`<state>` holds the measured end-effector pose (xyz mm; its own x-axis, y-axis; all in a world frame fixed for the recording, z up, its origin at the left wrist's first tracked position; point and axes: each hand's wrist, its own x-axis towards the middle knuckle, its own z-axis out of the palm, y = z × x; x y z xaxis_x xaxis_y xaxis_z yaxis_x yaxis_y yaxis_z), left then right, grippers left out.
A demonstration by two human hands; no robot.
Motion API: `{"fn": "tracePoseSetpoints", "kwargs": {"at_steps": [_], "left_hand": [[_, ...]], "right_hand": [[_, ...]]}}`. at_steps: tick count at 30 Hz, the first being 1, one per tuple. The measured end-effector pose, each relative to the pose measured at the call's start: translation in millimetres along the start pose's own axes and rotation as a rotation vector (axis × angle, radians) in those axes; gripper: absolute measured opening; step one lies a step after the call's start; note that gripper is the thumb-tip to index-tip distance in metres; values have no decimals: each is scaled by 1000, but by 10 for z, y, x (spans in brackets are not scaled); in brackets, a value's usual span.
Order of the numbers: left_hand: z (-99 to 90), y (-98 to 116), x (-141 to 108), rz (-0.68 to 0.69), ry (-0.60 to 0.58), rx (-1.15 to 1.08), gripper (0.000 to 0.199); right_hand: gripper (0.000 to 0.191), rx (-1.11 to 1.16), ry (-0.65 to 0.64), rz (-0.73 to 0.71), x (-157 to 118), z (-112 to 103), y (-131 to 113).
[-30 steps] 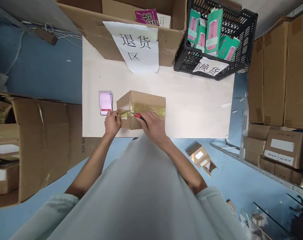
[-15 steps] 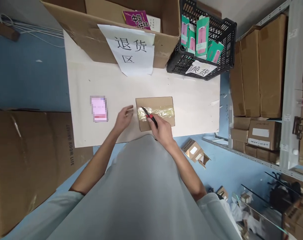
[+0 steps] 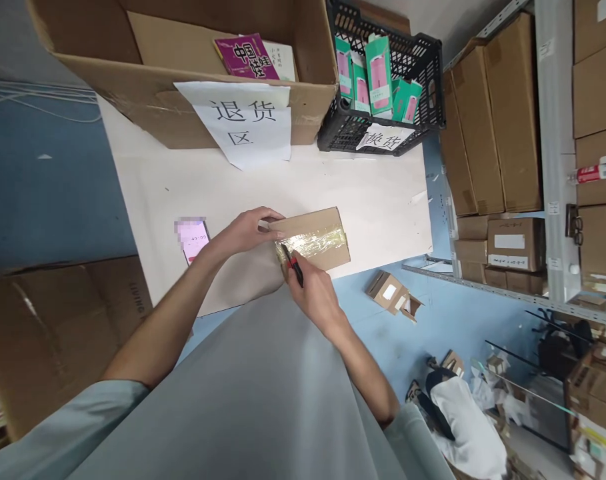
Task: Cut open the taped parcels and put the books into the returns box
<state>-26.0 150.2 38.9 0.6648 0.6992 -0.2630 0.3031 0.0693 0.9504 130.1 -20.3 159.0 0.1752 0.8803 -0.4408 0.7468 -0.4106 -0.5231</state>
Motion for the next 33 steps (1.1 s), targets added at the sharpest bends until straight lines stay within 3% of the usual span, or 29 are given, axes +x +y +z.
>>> {"fn": "tracePoseSetpoints", "kwargs": {"at_steps": [11,20,25,33], "left_hand": [[25,31,-50,4,21,-48,43],[124,11,-110,-16,89,-32,40],[156,-8,-167,-4,116,-40,41],[151,19,-200,6,84,-76,57]], "right_hand": [[53,-349,-196,178,95,104,-401],[46,-514,-333,212,37,171,-497],[47,-483,-303,196,-25,218,-440],[53,-440,-269,102,-35,3,-400]]}}
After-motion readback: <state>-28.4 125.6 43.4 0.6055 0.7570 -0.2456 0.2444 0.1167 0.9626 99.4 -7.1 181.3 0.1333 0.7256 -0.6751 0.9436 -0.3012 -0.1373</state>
